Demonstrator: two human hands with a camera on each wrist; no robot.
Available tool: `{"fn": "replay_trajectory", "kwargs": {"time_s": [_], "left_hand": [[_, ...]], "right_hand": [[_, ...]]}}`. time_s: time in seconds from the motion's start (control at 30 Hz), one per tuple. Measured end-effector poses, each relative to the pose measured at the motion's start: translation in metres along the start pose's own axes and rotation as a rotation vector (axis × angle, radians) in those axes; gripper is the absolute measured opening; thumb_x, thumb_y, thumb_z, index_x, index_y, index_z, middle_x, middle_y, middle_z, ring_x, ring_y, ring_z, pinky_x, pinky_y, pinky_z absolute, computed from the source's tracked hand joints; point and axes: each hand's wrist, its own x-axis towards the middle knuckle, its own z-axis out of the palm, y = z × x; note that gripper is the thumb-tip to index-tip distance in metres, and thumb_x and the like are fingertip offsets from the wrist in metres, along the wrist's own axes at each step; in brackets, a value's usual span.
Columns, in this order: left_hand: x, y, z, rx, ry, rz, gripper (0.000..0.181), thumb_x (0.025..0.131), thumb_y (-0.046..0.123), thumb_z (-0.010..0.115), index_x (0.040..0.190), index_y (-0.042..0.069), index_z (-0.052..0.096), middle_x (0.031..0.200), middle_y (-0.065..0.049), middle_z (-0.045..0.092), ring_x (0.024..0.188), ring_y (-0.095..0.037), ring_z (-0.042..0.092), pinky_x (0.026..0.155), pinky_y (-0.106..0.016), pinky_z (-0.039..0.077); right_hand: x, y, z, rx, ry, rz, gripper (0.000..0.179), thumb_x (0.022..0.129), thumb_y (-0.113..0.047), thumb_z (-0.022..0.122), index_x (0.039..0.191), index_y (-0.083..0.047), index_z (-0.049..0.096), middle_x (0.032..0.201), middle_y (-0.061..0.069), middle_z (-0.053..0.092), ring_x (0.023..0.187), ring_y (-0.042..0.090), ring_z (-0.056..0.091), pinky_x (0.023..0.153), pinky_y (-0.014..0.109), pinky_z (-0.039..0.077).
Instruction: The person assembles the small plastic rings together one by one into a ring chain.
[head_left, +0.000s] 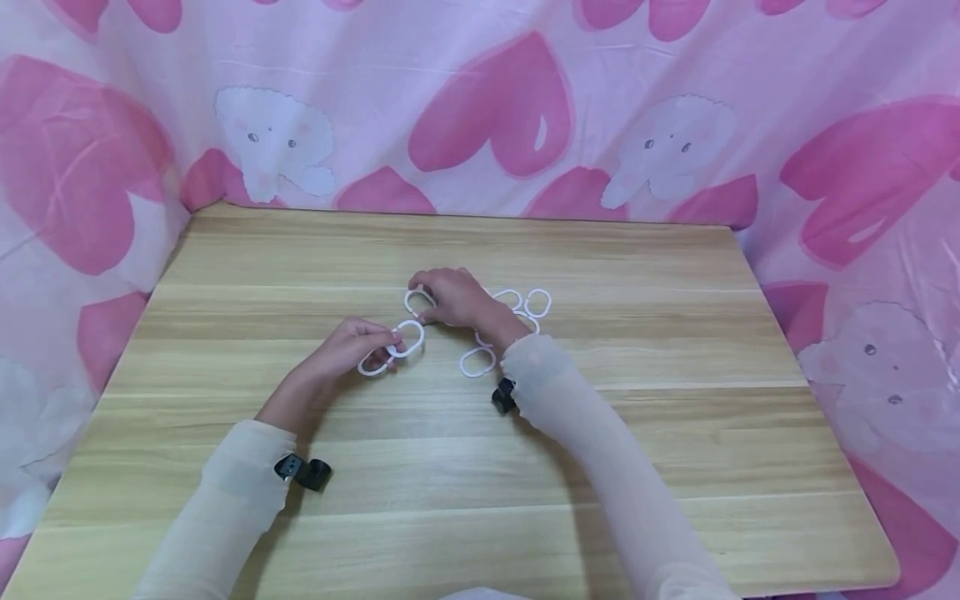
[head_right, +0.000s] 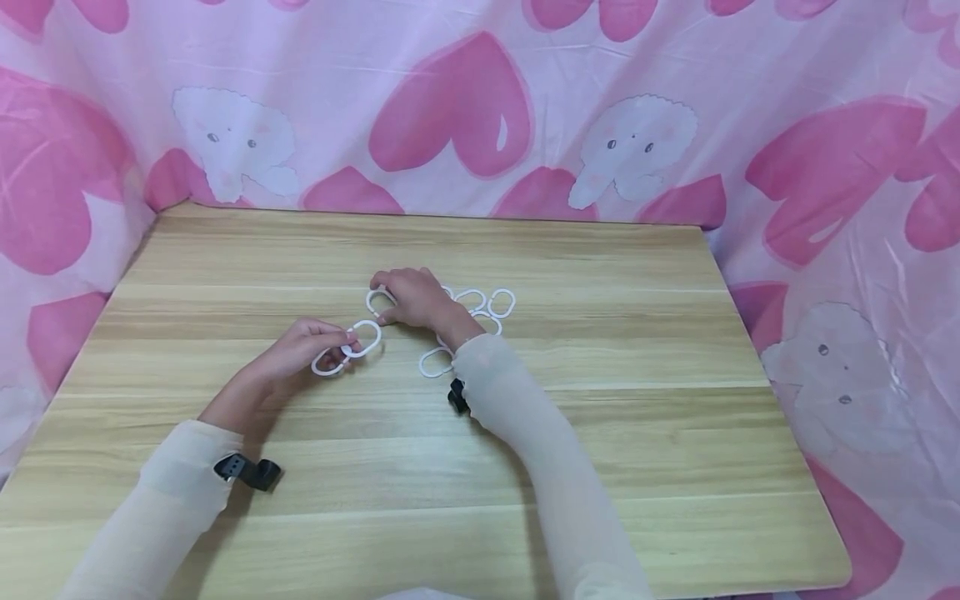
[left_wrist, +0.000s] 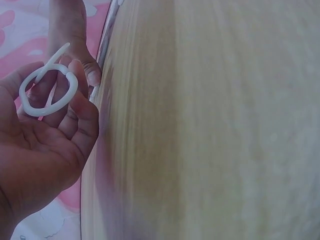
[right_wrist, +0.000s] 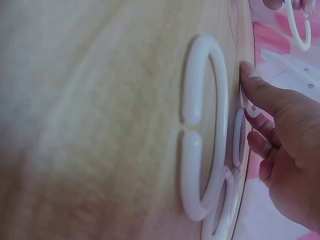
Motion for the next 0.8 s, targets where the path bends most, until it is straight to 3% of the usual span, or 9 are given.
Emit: {"fn": "replay_trajectory", "kwargs": {"time_s": [0.17,0.43,0.6,0.8], "left_hand": [[0.0,0.001,0.0,0.011,-0.004,0.01,0.038,0.103,0.018,0.053,0.115,-0.016,0.066,0.074,0.001,0.075,0.073,-0.008,0.067,0.068,-0.022,0.053],[0.001,0.001,0.001,-0.001,-0.003,0.038,0.036,0.102,0.015,0.055,0.112,-0.017,0.067,0.07,0.001,0.073,0.068,-0.008,0.066,0.063,-0.021,0.051],[0.001,0.0,0.0,0.01,-0.001,0.036,0.035,0.101,0.014,0.055,0.114,-0.017,0.066,0.072,0.002,0.074,0.069,-0.008,0.067,0.065,-0.022,0.053],[0.0,0.0,0.0,0.03,-0.002,0.039,0.035,0.101,0.014,0.054,0.114,-0.017,0.066,0.071,0.002,0.074,0.07,-0.007,0.066,0.067,-0.023,0.054]], "right_hand": [[-0.001,-0.001,0.001,0.081,0.022,-0.042,0.057,0.085,-0.026,0.083,0.136,-0.017,0.06,0.119,0.004,0.071,0.104,0.017,0.062,0.103,0.036,0.048],[-0.002,0.008,0.002,0.348,0.112,-0.015,0.043,0.094,-0.007,0.07,0.137,-0.008,0.062,0.103,0.013,0.069,0.087,0.02,0.066,0.082,0.028,0.055],[-0.005,0.01,-0.001,0.45,0.173,-0.012,0.035,0.099,-0.006,0.063,0.134,-0.008,0.065,0.106,0.016,0.073,0.09,0.023,0.069,0.079,0.025,0.057],[-0.011,0.002,-0.008,0.504,0.219,0.0,0.029,0.099,-0.009,0.064,0.127,-0.006,0.07,0.101,0.015,0.076,0.079,0.017,0.064,0.07,0.019,0.053]]}}
